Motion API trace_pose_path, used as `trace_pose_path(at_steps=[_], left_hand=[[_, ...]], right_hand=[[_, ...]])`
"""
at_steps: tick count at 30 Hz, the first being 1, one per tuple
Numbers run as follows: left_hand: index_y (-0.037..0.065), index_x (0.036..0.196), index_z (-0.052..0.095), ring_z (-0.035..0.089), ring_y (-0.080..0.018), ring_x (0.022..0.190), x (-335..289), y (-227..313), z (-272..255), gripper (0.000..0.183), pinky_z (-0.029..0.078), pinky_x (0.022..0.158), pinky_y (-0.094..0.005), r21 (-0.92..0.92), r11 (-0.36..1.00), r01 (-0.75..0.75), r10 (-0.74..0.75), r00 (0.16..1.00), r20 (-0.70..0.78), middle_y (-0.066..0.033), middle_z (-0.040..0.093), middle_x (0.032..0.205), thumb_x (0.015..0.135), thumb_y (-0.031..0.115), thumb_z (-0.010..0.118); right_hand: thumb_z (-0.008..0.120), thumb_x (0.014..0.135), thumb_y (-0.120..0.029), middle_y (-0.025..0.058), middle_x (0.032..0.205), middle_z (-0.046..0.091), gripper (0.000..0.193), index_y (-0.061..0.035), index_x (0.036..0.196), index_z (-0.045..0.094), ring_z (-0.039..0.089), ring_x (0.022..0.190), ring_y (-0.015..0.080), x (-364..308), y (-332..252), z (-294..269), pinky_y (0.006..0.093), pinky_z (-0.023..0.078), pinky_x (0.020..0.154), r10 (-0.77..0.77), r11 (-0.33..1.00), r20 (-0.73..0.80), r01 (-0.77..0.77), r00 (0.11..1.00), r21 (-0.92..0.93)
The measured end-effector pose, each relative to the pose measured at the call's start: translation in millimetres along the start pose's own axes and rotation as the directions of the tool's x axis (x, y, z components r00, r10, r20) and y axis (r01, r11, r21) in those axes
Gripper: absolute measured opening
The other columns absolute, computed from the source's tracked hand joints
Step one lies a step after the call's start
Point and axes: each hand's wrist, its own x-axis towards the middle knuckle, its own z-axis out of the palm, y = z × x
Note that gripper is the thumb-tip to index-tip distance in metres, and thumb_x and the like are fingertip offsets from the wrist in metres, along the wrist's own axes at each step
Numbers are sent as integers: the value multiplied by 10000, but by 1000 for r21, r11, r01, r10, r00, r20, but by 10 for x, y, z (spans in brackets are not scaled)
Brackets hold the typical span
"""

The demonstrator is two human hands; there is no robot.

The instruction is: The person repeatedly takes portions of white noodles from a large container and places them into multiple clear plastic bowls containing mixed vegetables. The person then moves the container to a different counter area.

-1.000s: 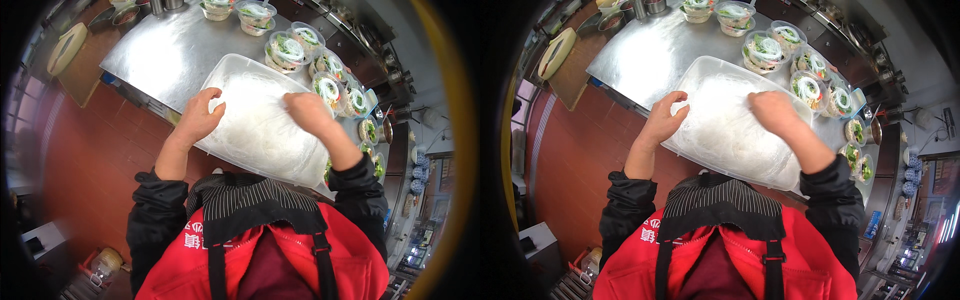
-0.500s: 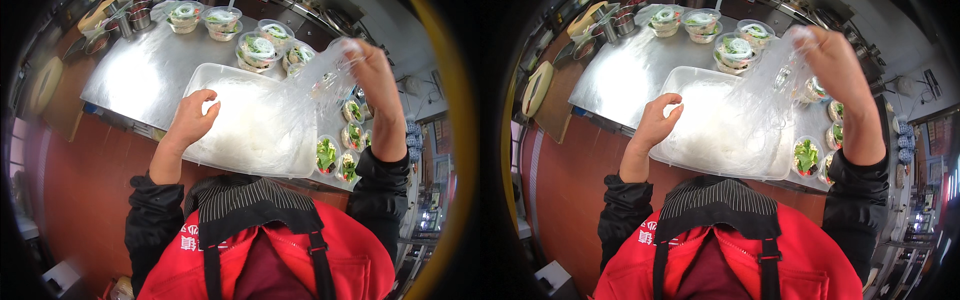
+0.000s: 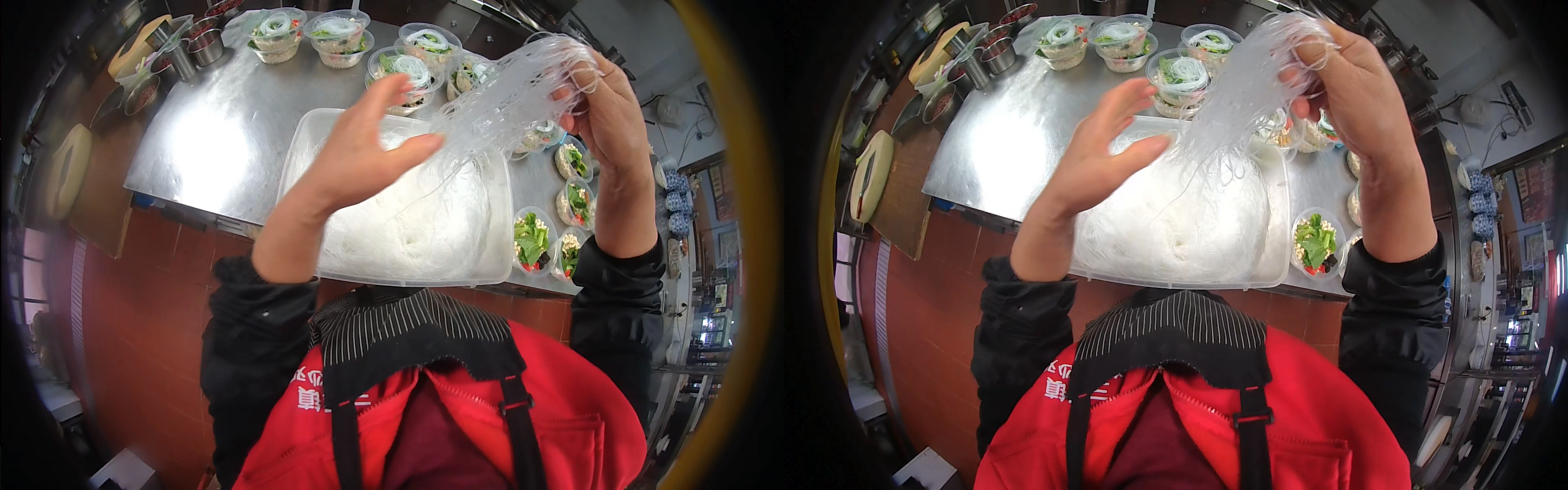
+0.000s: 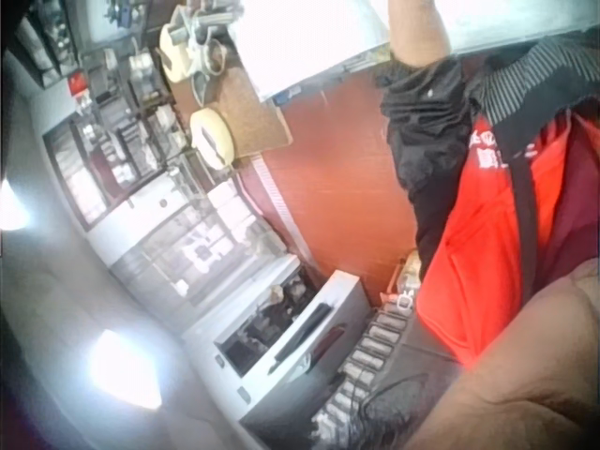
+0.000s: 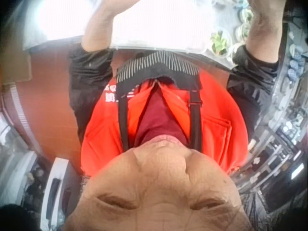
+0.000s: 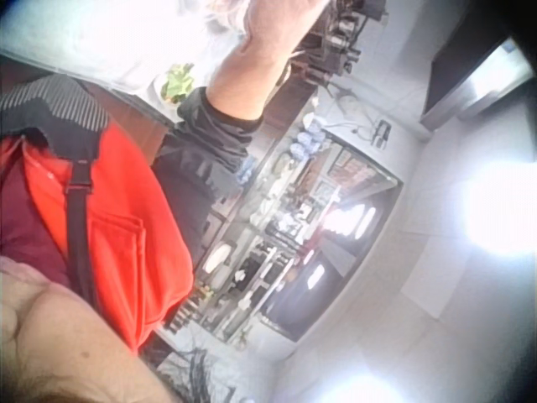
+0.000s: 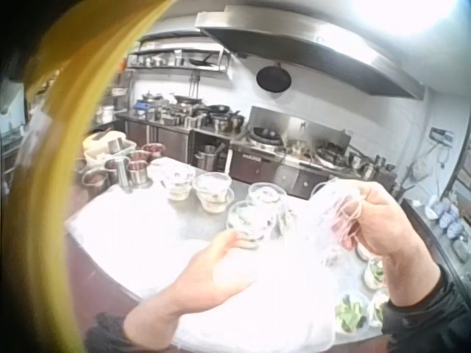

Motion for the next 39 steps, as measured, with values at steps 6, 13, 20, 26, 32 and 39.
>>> trace_pose_path(at_steps=[6,13,20,26,32,39], left_hand=[[-18,1122,513,511,-153,977,279,-81,727,323,394,861,-290,-223,920,321,-202,880,430,-79,571,1038,861,172,529],[1,1105,543,525,-129,941,-243,-583,397,280,400,847,-275,-267,778,569,-431,792,433,-52,590,1001,852,119,518],[-20,1321,279,354,-242,1217,-123,-302,71,729,255,1018,-334,-365,847,387,-274,905,325,-145,381,1296,730,176,658],[-36,1309,282,439,-268,1140,219,134,766,766,340,959,-325,-204,974,103,-39,953,299,-189,455,1216,714,231,682],[0,787,554,501,-99,557,21,-196,1026,241,413,523,-283,-362,711,602,-447,785,428,-11,542,620,858,229,529],[-19,770,527,558,-332,582,-174,-211,1081,199,417,533,-392,-26,951,307,-288,917,278,-180,575,648,838,166,499]], right_hand=[[445,896,-166,44,664,552,203,11,921,540,496,473,90,-94,-7,14,192,379,395,-37,942,103,0,994,336],[417,899,-143,23,621,490,177,-2,852,514,470,457,114,-176,255,-350,224,406,422,-8,859,-154,86,988,505],[428,896,-153,68,676,554,193,22,917,506,554,491,164,-130,521,-252,256,490,470,111,814,98,-147,989,561],[419,907,-190,118,769,593,275,56,1020,467,641,652,276,-147,580,10,317,558,568,76,669,361,-316,929,673],[360,925,-164,187,967,574,273,60,1049,455,612,858,345,-160,716,59,379,551,701,63,459,32,-57,998,886],[434,851,-32,167,888,587,137,21,926,536,590,819,277,-162,1282,497,340,471,720,-393,887,-280,281,876,-367]])
